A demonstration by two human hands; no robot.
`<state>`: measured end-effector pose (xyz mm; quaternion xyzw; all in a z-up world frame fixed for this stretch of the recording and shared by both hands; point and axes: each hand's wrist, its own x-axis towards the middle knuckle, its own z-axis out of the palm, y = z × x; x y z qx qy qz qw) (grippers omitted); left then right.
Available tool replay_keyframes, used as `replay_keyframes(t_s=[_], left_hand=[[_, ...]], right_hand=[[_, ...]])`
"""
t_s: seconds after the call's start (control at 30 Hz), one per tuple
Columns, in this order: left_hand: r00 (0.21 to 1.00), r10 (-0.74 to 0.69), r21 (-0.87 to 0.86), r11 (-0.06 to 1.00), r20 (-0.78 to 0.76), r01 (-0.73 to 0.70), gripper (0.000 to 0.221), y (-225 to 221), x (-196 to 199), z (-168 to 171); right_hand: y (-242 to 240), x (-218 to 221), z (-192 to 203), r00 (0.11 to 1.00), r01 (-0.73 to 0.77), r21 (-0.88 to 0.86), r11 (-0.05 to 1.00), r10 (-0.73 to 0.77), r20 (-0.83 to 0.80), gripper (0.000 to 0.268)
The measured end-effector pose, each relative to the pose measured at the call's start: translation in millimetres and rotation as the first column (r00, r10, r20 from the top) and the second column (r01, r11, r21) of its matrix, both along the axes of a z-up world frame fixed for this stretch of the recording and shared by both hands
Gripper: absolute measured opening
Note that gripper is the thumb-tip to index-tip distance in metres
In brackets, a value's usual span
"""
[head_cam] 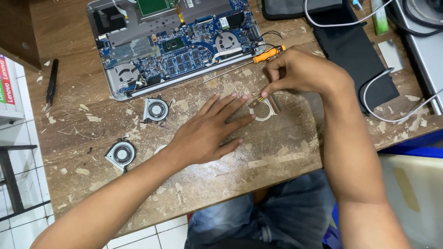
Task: Repairing a laptop cooling system by manipulating the fan and heat pipe assembly with a screwdriver.
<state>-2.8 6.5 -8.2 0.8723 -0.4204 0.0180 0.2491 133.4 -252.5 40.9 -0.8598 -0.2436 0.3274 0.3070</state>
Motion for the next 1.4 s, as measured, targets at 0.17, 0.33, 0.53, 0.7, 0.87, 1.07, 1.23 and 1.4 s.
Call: replay_keyframes(t_s=[0.17,0.33,0.53,0.7,0.87,1.07,1.23,1.4], left_hand=[[1.0,-0.003,0.01,1.0,-0.013,0.003,0.051,-0.3,0.6,0.4],[1.0,0.003,-0.006,1.0,0.015,-0.002,0.051,0.1,1.0,1.6],[0.992,0.125,-0.09,0.988,0.017,-0.123,0.042,13.4,-5.1,18.7],[0.835,0.415,0.332,0.78,0.361,-0.531,0.035,33.9,-17.3,46.8],[0.863,0.472,0.42,0.756,0.18,-0.501,0.042,37.2,-19.9,38.2],[0.88,0.471,0.266,0.841,0.067,-0.471,0.021,37.8,-14.5,31.2],[0.873,0.488,0.238,0.848,-0.003,-0.473,0.034,40.0,-10.3,32.9],[0.803,0.5,0.183,0.866,-0.326,-0.465,0.027,35.4,-8.0,69.0]], right_hand=[[-21.4,12.5,-7.7,0.989,-0.037,-0.034,0.999,0.041,0.139,0.048],[0.1,0.8,2.6,1.0,0.008,0.007,1.0,-0.008,0.003,0.048],[6.7,0.2,3.3,0.983,-0.101,-0.09,0.991,0.113,0.142,0.029],[20.8,-9.0,10.3,0.955,-0.138,-0.057,0.989,0.148,0.256,0.037],[34.2,-14.3,-0.8,0.89,-0.31,0.023,0.95,0.281,0.359,0.021],[40.1,-17.3,-0.6,0.874,-0.392,0.128,0.911,0.326,0.361,0.018],[37.8,-15.5,1.1,0.874,-0.392,0.146,0.908,0.319,0.367,0.019],[28.1,-15.7,10.4,0.901,-0.315,0.33,0.89,0.17,0.4,0.025]])
